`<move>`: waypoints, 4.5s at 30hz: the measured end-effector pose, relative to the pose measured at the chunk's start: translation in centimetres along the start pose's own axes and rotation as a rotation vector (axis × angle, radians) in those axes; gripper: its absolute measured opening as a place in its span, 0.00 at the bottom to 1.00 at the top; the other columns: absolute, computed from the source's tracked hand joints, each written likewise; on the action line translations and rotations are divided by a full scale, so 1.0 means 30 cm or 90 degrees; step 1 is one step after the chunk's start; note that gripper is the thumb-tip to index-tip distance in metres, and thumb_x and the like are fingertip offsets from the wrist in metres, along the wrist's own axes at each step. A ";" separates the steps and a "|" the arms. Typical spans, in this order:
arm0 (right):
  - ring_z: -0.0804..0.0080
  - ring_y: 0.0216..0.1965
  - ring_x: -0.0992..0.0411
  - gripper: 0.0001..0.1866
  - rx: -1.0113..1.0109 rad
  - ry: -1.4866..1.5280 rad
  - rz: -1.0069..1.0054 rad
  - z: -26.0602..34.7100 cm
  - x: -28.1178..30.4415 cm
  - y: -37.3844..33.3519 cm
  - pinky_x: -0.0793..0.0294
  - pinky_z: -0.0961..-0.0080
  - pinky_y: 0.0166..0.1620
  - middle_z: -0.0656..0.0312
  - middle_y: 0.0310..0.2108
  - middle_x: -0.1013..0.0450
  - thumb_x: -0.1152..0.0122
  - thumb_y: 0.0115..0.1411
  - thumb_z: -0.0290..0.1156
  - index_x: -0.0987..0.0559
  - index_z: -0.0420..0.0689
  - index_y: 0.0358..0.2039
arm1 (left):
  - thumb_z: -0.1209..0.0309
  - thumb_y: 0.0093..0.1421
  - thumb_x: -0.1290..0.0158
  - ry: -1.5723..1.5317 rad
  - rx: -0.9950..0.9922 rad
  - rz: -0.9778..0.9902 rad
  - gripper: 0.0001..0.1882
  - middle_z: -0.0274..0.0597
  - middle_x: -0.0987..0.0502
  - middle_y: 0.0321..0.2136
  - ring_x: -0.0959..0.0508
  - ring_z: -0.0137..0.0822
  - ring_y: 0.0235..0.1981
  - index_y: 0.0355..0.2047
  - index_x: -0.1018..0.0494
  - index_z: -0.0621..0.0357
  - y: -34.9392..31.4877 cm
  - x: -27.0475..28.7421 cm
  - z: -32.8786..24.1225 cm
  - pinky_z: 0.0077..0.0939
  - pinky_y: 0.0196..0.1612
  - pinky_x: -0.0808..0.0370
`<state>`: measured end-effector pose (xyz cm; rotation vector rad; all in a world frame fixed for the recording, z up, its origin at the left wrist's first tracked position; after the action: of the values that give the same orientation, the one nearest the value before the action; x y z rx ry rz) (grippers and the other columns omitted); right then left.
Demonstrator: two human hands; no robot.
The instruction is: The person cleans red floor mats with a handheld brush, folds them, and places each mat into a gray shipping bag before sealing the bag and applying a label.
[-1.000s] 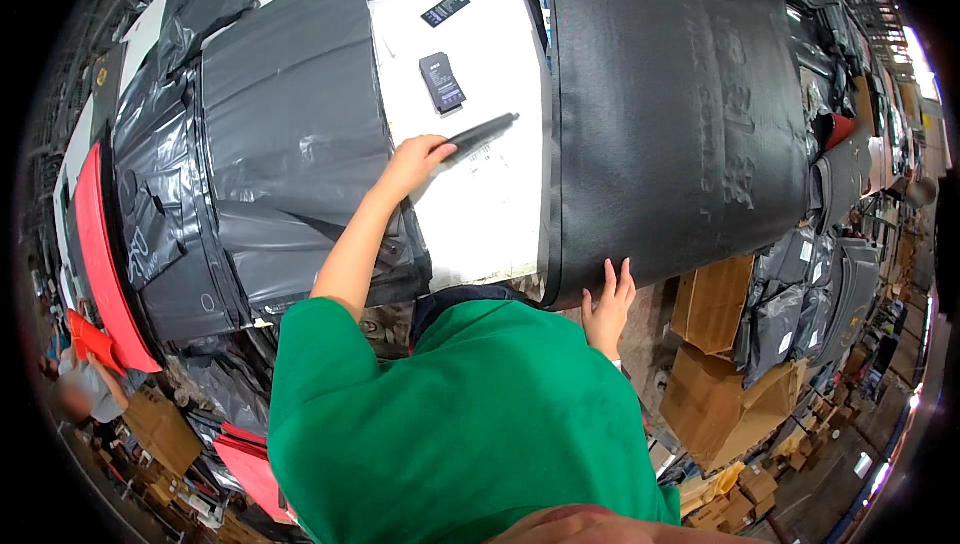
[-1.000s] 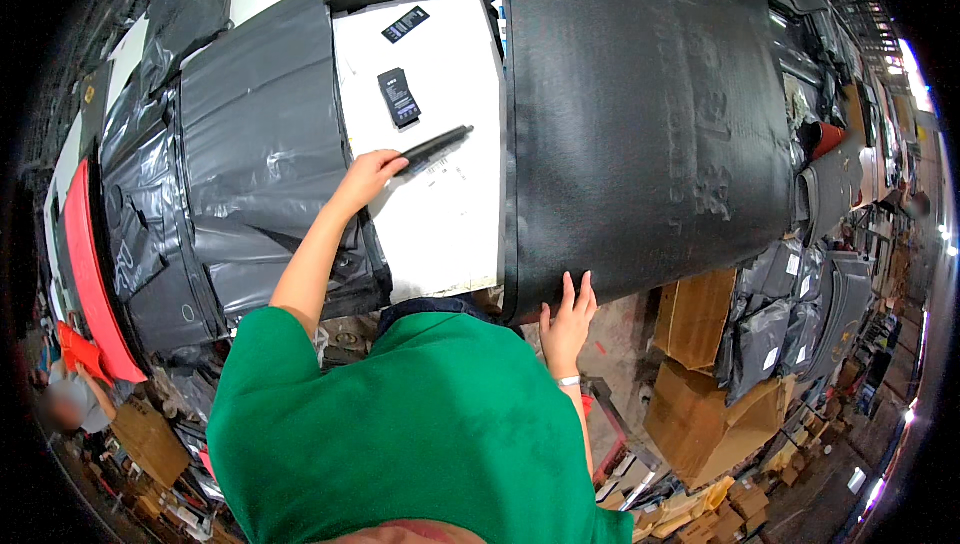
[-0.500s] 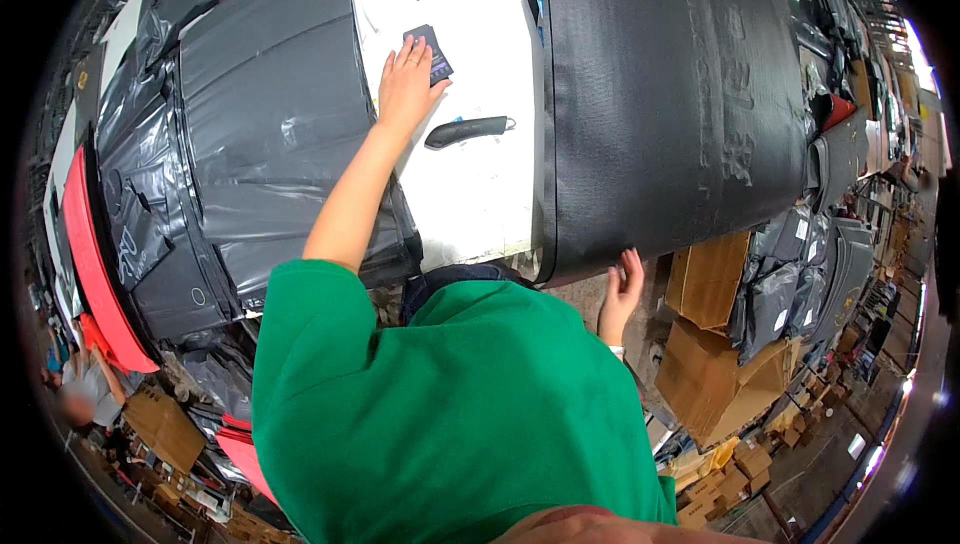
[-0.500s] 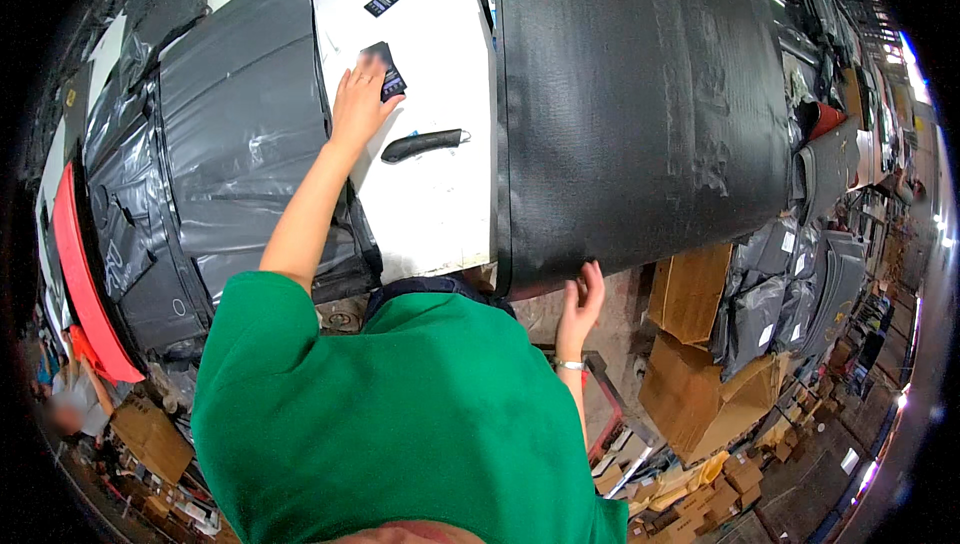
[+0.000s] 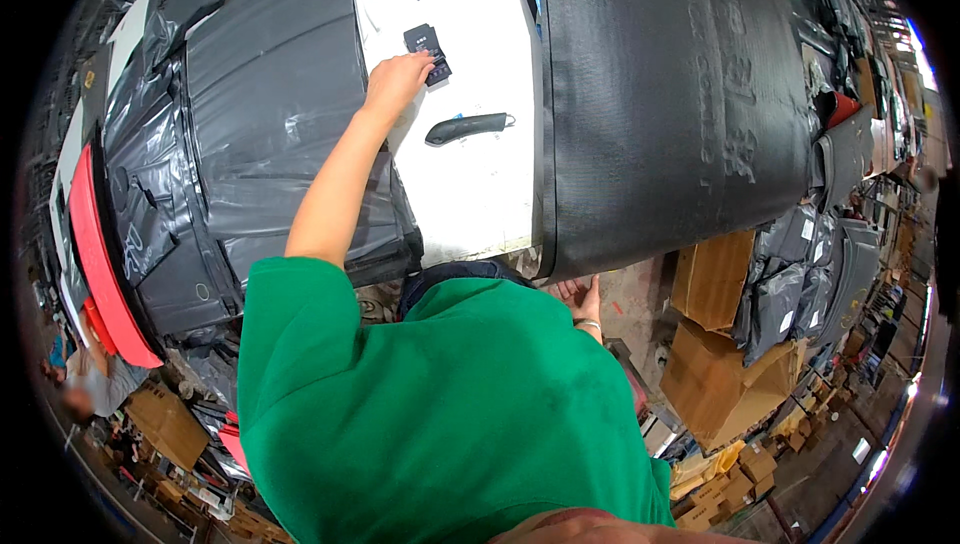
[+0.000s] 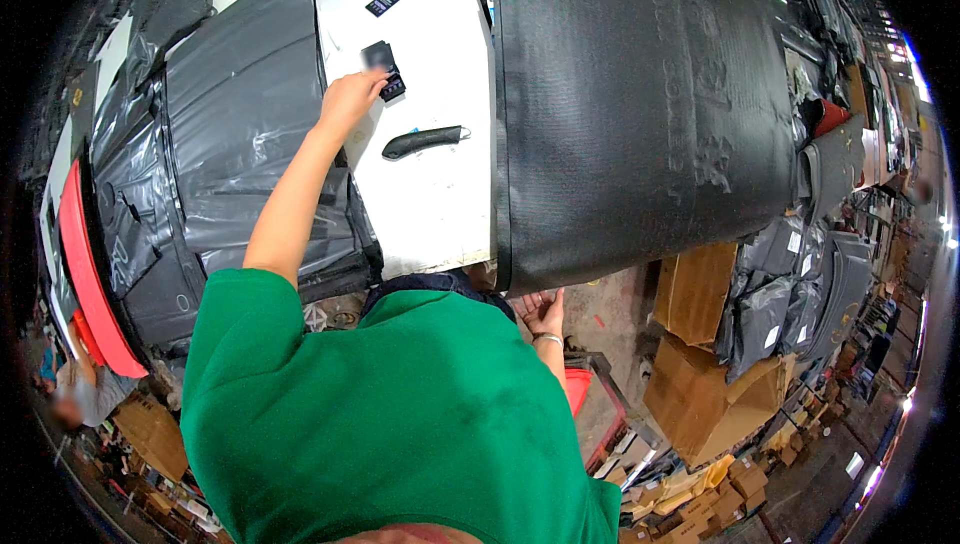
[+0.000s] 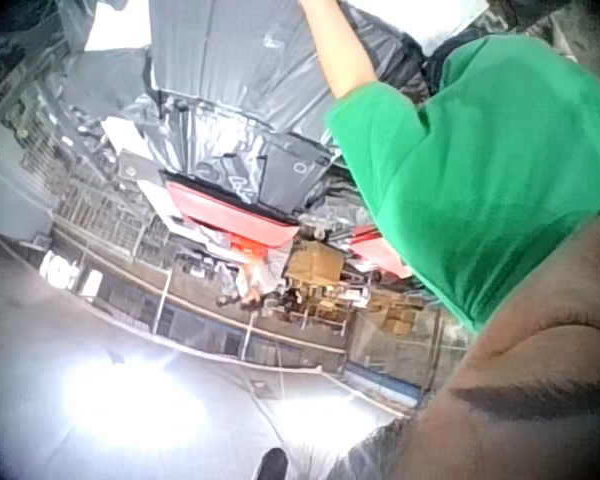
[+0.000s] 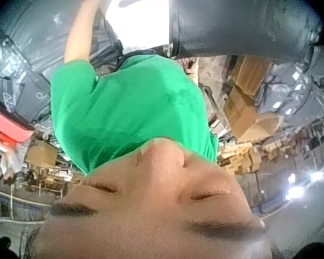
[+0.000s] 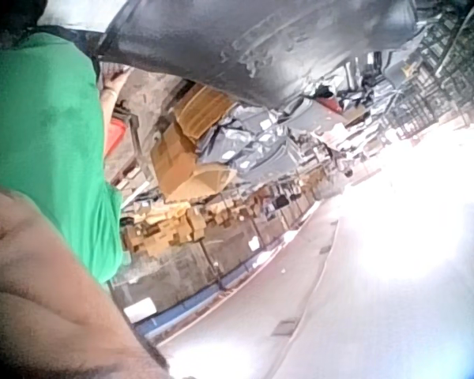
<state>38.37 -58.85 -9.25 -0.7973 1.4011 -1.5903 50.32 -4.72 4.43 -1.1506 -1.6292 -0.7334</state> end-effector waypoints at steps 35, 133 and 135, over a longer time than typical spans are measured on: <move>0.68 0.41 0.32 0.17 0.696 -0.200 -0.137 0.466 -0.024 -0.683 0.32 0.75 0.45 0.55 0.43 0.31 0.54 0.56 0.27 0.29 0.36 0.45 | 0.73 0.49 0.48 -0.068 -0.034 -0.415 0.12 0.40 0.27 0.37 0.30 0.42 0.41 0.36 0.27 0.55 0.527 0.251 0.221 0.33 0.44 0.32; 0.63 0.54 0.41 0.36 0.452 -0.009 0.078 1.170 0.433 -0.131 0.45 0.68 0.57 0.56 0.53 0.39 0.45 0.55 0.45 0.42 0.36 0.56 | 0.48 0.56 0.58 0.194 -0.386 -0.011 0.29 0.43 0.40 0.56 0.42 0.45 0.57 0.55 0.39 0.46 0.749 -0.368 -1.508 0.39 0.57 0.43; 0.62 0.55 0.42 0.37 0.297 0.070 0.196 0.978 0.363 -0.044 0.44 0.68 0.57 0.58 0.55 0.41 0.47 0.54 0.50 0.42 0.39 0.56 | 0.47 0.56 0.59 0.171 -0.374 -0.016 0.29 0.43 0.40 0.56 0.42 0.45 0.57 0.55 0.40 0.46 0.764 -0.388 -1.511 0.39 0.56 0.42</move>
<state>59.22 -81.56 -3.76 -0.2095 1.0977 -1.6396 89.12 -39.35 7.85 -1.3621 -1.2329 -1.3803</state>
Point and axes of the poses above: each hand's wrist, its own y-axis towards the middle knuckle, its own x-axis out of the back of the hand, z = x × y, the point moved 5 cm from there along y, towards the middle knuckle
